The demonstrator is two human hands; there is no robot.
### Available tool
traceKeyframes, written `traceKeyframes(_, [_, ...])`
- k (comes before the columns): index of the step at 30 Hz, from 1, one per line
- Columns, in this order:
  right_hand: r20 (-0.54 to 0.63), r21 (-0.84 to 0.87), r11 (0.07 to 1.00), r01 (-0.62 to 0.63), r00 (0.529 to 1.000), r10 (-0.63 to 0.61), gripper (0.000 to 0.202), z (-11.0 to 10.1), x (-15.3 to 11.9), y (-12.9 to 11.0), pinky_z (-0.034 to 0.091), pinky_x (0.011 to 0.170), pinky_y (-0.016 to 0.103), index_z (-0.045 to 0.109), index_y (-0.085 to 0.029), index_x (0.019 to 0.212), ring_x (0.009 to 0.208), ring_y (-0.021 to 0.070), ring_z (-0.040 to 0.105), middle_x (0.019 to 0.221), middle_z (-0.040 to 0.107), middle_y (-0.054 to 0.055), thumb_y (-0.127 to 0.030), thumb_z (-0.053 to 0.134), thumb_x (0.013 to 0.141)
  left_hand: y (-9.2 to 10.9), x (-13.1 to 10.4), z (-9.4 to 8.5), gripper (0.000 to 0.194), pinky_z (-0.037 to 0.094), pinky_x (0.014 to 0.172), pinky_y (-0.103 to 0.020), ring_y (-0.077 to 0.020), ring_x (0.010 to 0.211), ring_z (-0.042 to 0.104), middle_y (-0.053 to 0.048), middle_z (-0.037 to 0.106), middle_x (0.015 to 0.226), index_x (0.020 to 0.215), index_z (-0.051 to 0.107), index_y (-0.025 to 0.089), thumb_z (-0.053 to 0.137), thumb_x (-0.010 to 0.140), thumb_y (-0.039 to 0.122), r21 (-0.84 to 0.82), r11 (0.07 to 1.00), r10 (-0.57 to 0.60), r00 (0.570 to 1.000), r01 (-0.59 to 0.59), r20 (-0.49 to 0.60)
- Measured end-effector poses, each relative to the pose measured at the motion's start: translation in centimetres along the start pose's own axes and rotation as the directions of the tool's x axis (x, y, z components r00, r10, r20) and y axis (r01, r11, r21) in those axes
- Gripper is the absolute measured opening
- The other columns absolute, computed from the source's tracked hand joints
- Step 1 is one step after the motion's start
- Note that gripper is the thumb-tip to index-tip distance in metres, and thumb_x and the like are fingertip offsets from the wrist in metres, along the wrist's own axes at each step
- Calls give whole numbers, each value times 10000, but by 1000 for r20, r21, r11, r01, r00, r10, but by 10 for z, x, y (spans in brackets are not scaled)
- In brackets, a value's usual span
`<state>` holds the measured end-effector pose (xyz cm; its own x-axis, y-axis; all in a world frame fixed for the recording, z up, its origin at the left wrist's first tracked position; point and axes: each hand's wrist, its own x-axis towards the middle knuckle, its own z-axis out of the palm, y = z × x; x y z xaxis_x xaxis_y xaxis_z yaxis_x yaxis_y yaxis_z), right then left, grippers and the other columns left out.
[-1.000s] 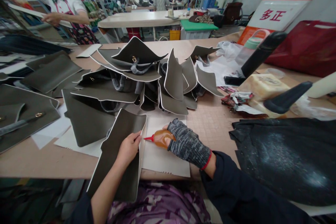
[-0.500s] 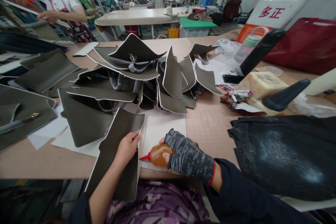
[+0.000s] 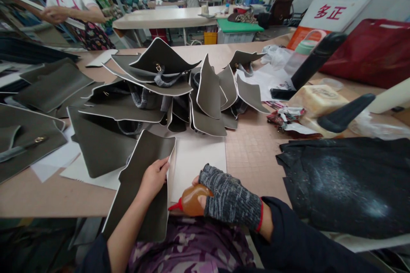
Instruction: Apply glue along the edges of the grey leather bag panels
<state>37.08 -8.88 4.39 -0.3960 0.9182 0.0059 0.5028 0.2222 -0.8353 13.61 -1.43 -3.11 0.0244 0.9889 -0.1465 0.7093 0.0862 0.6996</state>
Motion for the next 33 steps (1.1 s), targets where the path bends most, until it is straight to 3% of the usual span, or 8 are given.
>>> traceKeyframes(13, [17, 97, 995, -19, 1000, 17, 289, 0, -6, 4, 487, 812, 359, 557, -274, 1064, 899, 216, 595, 984, 618, 28, -316, 553, 778, -2, 0, 1, 320, 500, 739, -282, -164, 812, 620, -42, 656, 874, 1106, 640, 218, 446, 851, 225, 3, 1000, 9, 1000, -9, 7])
traceKeyframes(17, [95, 223, 969, -104, 992, 85, 303, -4, -5, 10, 486, 784, 365, 593, -234, 1019, 874, 219, 600, 959, 639, 34, -370, 580, 749, -4, 0, 1, 326, 495, 761, -286, -171, 859, 617, -45, 657, 916, 1123, 628, 223, 440, 858, 234, 10, 1000, 14, 1000, -14, 12])
traceKeyframes(20, [201, 448, 848, -282, 956, 212, 307, -15, -4, 12, 501, 706, 337, 610, -201, 976, 800, 207, 618, 899, 660, 35, -367, 589, 719, -4, 0, 2, 323, 496, 766, -291, -177, 876, 618, -50, 658, 927, 1120, 628, 213, 440, 859, 237, 23, 1000, 12, 1000, -12, 7])
traceKeyframes(23, [290, 700, 584, -412, 911, 295, 323, -25, -9, 18, 512, 677, 337, 602, -186, 962, 775, 217, 640, 879, 675, 55, -359, 565, 691, -3, 0, 1, 318, 500, 768, -298, -181, 872, 619, -59, 663, 938, 1113, 630, 200, 452, 853, 241, 41, 999, 12, 1000, -12, 2])
traceKeyframes(27, [140, 912, 310, -269, 914, 381, 395, -25, -22, 35, 519, 560, 304, 585, -214, 921, 693, 202, 638, 862, 657, 77, -517, 507, 680, 1, -2, -1, 324, 499, 774, -301, -178, 863, 620, -71, 659, 961, 1123, 620, 194, 438, 860, 250, 65, 998, 17, 1000, -16, -5])
traceKeyframes(30, [27, 948, 285, -138, 932, 362, 612, -19, -28, 43, 516, 519, 288, 576, -213, 974, 604, 172, 592, 781, 611, 69, -709, 399, 661, 8, -9, -3, 333, 474, 820, -289, -176, 919, 604, -92, 634, 1008, 1134, 599, 154, 402, 869, 198, 125, 991, 48, 999, -49, 15])
traceKeyframes(33, [-85, 916, 395, -65, 933, 350, 572, -15, -30, 43, 542, 712, 349, 537, -245, 1046, 752, 188, 620, 907, 613, 74, -686, 358, 729, 16, -19, -4, 328, 457, 815, -277, -178, 928, 585, -96, 596, 1018, 1126, 582, 144, 367, 881, 169, 340, 929, 121, 988, -146, 95])
